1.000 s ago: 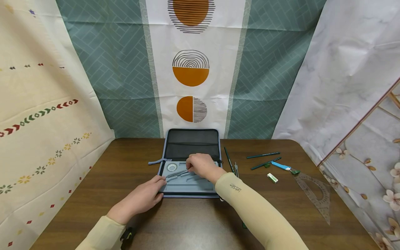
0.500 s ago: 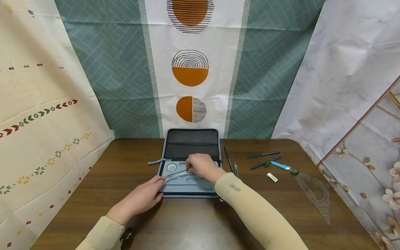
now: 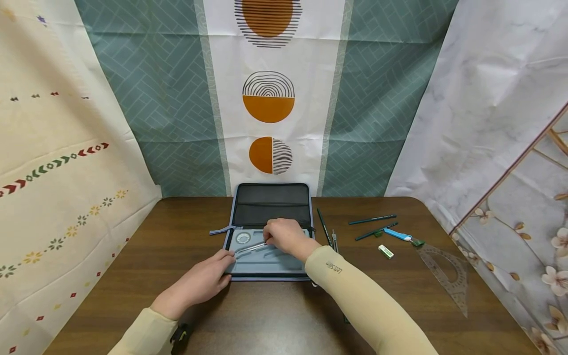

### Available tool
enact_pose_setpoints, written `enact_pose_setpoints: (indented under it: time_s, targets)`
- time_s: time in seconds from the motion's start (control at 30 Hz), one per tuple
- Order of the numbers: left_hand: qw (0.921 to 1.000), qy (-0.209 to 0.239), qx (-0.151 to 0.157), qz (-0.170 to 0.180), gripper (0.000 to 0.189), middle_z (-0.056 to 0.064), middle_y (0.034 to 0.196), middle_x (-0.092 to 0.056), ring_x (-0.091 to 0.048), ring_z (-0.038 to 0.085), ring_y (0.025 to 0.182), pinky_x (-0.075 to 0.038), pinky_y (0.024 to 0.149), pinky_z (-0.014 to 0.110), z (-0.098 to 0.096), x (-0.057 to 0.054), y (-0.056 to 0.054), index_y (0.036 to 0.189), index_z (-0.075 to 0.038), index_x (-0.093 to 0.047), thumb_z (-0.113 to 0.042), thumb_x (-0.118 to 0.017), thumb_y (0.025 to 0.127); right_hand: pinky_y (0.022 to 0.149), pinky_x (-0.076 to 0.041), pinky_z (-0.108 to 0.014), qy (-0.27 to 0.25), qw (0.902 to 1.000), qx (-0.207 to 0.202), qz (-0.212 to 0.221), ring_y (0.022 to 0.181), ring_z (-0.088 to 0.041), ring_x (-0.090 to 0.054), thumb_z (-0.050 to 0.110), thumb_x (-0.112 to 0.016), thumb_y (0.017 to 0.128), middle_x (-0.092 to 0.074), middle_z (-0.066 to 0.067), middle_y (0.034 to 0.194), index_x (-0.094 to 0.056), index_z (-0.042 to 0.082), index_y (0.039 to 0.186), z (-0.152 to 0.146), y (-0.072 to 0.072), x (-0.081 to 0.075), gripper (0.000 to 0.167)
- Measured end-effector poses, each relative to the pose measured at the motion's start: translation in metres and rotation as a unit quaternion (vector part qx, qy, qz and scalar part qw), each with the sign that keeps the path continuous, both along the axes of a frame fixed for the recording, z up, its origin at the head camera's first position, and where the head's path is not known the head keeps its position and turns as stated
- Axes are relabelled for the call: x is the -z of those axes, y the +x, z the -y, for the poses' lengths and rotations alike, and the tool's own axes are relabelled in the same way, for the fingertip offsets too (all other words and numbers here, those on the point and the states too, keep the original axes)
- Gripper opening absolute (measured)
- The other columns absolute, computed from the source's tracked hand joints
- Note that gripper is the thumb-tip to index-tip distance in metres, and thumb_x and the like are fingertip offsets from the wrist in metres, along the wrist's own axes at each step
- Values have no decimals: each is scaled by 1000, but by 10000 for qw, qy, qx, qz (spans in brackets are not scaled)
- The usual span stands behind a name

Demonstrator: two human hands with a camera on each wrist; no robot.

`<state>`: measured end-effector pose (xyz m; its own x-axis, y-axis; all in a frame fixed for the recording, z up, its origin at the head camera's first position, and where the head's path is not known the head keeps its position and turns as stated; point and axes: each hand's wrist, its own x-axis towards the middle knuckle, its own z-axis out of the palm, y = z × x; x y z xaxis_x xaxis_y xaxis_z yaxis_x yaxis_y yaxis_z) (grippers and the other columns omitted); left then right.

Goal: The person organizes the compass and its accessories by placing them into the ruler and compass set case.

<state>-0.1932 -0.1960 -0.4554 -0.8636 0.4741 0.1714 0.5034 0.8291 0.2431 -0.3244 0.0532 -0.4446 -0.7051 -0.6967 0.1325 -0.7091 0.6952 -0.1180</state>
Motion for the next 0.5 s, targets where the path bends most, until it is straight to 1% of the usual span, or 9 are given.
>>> enact_pose_setpoints:
  time_s: [0.23, 0.5]
  targets:
    - [10000, 31, 28, -51, 34, 18, 132, -64, -70, 31, 116, -61, 96, 47, 0, 2, 0, 127, 7, -69, -1, -81, 97, 84, -60, -38, -142, 9998, 14, -116, 95, -15, -70, 22, -85, 100, -72, 8, 103, -84, 23, 106, -7, 1, 2, 6]
    - [9998, 27, 108, -145, 35, 19, 134, -64, -70, 33, 120, -61, 97, 47, 2, 3, -1, 128, 8, -69, -1, -81, 97, 81, -62, -40, -485, 9983, 154, -269, 96, -19, -73, 23, -89, 95, -74, 3, 105, -85, 17, 111, -27, 3, -7, 17]
